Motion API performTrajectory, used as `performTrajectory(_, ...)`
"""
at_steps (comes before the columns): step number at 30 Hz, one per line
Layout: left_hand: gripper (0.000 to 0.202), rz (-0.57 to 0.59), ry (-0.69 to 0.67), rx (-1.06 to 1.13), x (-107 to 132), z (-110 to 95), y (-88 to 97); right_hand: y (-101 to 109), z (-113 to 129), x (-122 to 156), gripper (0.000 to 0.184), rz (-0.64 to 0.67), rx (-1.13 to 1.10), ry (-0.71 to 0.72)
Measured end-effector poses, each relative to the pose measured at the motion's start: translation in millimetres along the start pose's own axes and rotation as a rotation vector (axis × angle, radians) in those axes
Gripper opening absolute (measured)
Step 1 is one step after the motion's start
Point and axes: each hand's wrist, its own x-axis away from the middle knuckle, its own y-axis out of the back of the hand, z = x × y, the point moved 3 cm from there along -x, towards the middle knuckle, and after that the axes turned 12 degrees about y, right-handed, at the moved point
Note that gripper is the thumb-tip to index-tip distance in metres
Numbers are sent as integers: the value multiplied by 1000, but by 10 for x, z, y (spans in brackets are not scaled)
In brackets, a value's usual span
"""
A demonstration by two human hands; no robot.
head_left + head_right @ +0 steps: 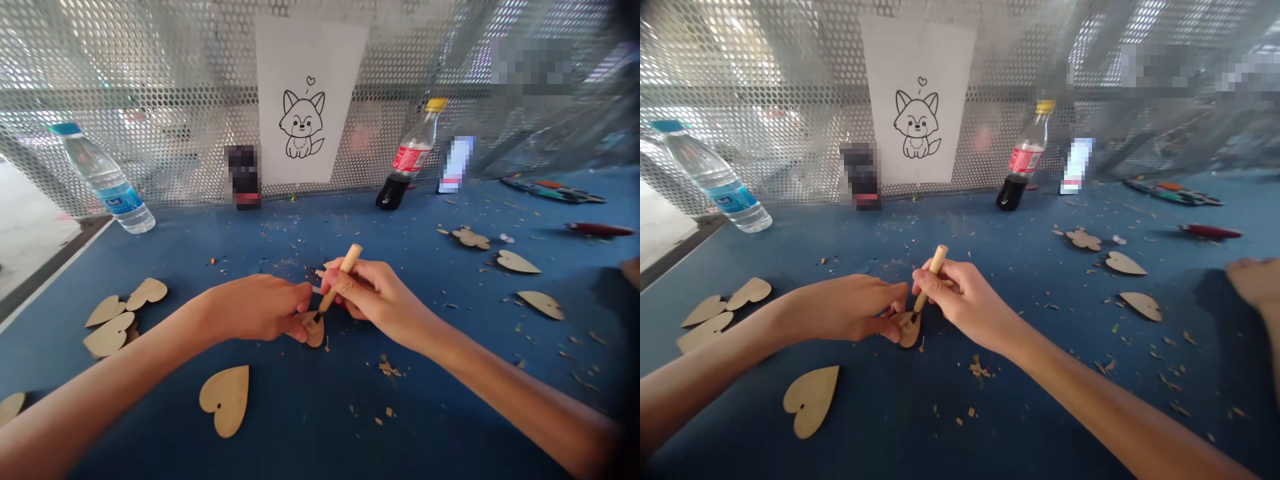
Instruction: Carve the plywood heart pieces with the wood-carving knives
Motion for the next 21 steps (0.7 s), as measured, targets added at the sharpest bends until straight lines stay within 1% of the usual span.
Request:
performTrajectory(2, 18, -2, 16, -25, 1, -5, -2, 34, -6, 8, 41, -13, -43, -67)
performTrajectory(6, 19, 30, 63, -50, 2, -33, -3, 95, 13, 24, 47, -1, -89, -190)
performTrajectory(9, 18, 29, 78, -67, -3, -40, 3, 132, 6, 37, 47, 3, -89, -232)
performTrajectory(14, 14, 10, 69, -13, 0, -37, 19, 144, 63, 44, 47, -41, -21, -177)
performTrajectory(17, 13, 22, 100, -15, 7, -37, 25, 128, 137, 54, 46, -62, -8, -135)
performTrajectory(21, 12, 27, 119, -19, 5, -30, 21, 123, 169, 78, 44, -44, 24, -94)
